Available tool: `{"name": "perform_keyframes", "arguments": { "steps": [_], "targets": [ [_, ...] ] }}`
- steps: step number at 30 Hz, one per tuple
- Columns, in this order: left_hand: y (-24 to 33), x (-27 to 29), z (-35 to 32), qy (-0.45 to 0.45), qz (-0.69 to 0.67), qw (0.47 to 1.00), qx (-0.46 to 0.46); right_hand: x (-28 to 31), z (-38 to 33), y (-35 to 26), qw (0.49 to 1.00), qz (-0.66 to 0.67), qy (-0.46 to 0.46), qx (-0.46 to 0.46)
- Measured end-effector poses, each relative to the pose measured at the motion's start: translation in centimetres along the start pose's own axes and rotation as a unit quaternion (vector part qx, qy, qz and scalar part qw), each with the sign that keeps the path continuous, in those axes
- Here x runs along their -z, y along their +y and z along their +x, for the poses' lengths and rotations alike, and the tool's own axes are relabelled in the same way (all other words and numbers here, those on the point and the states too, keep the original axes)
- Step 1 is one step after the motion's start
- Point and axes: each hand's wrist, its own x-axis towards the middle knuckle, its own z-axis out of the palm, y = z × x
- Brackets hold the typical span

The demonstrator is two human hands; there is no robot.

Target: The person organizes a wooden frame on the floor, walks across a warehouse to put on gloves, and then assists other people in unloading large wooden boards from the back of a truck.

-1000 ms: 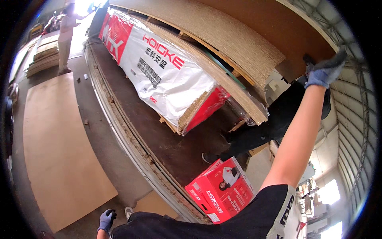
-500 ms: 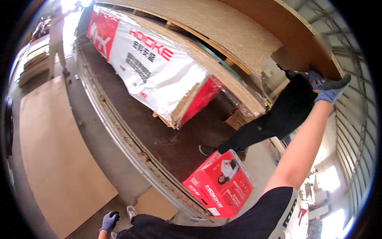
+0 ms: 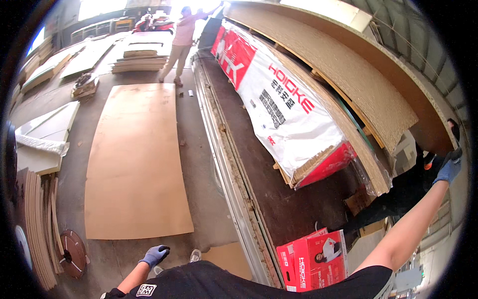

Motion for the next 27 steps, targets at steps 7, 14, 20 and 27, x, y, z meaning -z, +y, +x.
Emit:
{"name": "perform_keyframes", "arguments": {
  "steps": [7,14,20,27],
  "targets": [
    [-5.5,2.4,-3.8,0.023,-0.077,0.996,0.032,1.2,-0.3,-15.1,0.999,-0.043,-0.001,0.016],
    [0.6,5.2,-3.6,0.002,-0.186,0.981,-0.048,7.1,0.7,-37.0,0.995,-0.061,0.035,0.073],
    [19.7,11.8,-3.0,0.031,-0.198,0.933,-0.297,16.7,-2.4,-56.2,0.979,-0.004,0.081,0.185],
    [49.5,18.4,-8.4,-0.001,-0.223,0.775,-0.591,25.5,-7.2,-67.7,0.972,0.205,-0.043,0.104]
  ]
}}
